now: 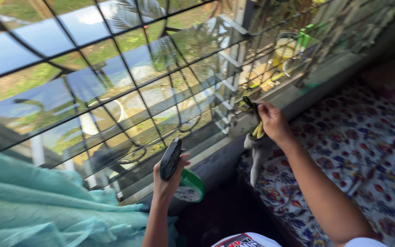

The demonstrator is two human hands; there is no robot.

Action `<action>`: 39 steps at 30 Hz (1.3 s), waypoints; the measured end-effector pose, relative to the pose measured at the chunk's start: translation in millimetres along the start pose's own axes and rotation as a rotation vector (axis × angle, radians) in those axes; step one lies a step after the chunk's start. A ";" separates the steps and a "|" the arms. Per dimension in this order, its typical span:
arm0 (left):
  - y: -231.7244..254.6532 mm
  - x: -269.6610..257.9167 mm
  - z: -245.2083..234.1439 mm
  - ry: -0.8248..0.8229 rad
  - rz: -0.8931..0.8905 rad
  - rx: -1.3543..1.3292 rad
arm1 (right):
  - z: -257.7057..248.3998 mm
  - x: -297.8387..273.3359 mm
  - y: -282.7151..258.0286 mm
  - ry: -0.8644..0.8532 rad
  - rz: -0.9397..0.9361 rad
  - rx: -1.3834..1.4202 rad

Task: The person cleans a window with a metal security grille by spraying a cleaning solution and wiping the glass with a cloth. The person repeatedly sprays and wipes different sections of the window throughout the episode.

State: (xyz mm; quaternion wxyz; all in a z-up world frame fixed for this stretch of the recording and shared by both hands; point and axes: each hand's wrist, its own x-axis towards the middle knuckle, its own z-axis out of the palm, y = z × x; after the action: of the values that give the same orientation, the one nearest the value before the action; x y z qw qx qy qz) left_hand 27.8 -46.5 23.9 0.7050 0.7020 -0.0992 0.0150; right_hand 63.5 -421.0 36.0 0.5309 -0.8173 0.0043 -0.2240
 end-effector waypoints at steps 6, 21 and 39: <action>-10.0 21.3 68.9 -0.068 -0.030 -0.039 | -22.6 -6.3 34.1 0.069 0.031 -0.303; -20.4 49.6 168.1 -0.203 0.072 -0.172 | -28.6 14.7 -70.2 -0.076 0.456 0.600; 1.4 66.8 171.1 -0.261 -0.043 -0.196 | -28.7 -50.9 -28.1 -0.485 -0.025 0.621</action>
State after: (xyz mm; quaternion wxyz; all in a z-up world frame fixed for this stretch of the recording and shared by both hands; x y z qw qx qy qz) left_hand 72.7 -224.3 35.1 0.7515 0.6277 -0.1760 -0.1014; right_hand 0.6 -421.2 51.7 0.7356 -0.6470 -0.1993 -0.0216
